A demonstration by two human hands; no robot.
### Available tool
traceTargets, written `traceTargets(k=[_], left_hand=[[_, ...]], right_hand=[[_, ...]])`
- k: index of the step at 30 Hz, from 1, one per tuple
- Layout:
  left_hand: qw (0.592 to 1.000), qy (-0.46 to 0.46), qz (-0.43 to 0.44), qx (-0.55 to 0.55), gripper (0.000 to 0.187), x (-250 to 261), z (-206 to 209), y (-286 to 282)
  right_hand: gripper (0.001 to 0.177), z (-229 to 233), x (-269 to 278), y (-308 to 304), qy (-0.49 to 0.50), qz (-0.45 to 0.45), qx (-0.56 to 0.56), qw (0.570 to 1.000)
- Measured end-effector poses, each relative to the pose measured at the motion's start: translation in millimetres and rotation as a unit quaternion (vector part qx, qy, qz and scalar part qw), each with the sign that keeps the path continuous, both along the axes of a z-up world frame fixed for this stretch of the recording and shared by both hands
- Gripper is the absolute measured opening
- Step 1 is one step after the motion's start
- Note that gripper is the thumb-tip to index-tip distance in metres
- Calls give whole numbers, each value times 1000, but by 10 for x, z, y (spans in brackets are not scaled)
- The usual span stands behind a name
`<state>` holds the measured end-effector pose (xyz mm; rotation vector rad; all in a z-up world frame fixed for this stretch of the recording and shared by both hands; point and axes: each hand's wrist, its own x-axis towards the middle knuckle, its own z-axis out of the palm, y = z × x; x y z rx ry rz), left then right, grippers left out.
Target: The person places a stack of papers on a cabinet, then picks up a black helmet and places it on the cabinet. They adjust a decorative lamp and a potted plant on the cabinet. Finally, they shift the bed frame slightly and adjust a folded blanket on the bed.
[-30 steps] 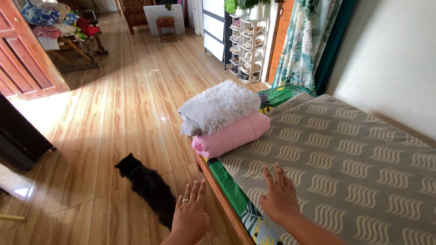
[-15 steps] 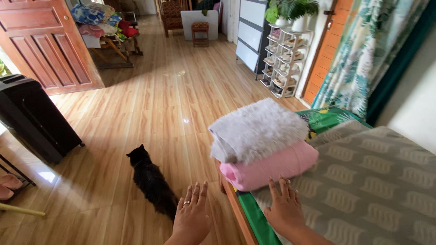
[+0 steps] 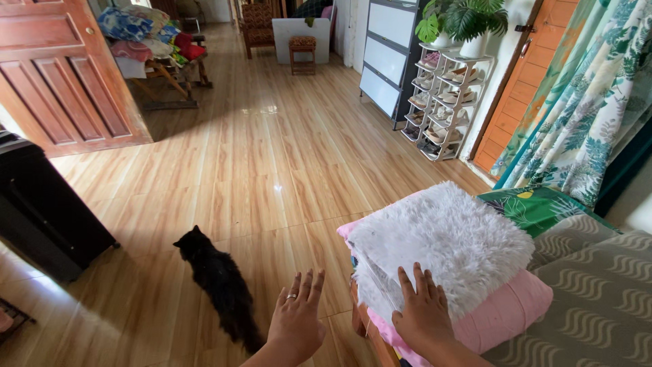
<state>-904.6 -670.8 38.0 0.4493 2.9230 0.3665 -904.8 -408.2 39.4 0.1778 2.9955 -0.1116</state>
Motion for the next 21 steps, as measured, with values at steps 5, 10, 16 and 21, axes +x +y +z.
traceTargets(k=[5,10,16,21], left_hand=[[999,-36,-22,-3,99,-494,-26,102],[996,-59,-65,3,96,-1165,-108,477],[981,-81,-175,-1,94,-2077,-266,1199],[962,-106,-249,-29,93,-2724,-369,1742]], right_hand=[[93,-92,-330,182,-40,-40,29,998],[87,-293,-740,624,-13,-135,32,990],[81,-413,-1181,1252,-13,-237,45,970],[79,-521,-1331,1481,-19,-276,29,960]])
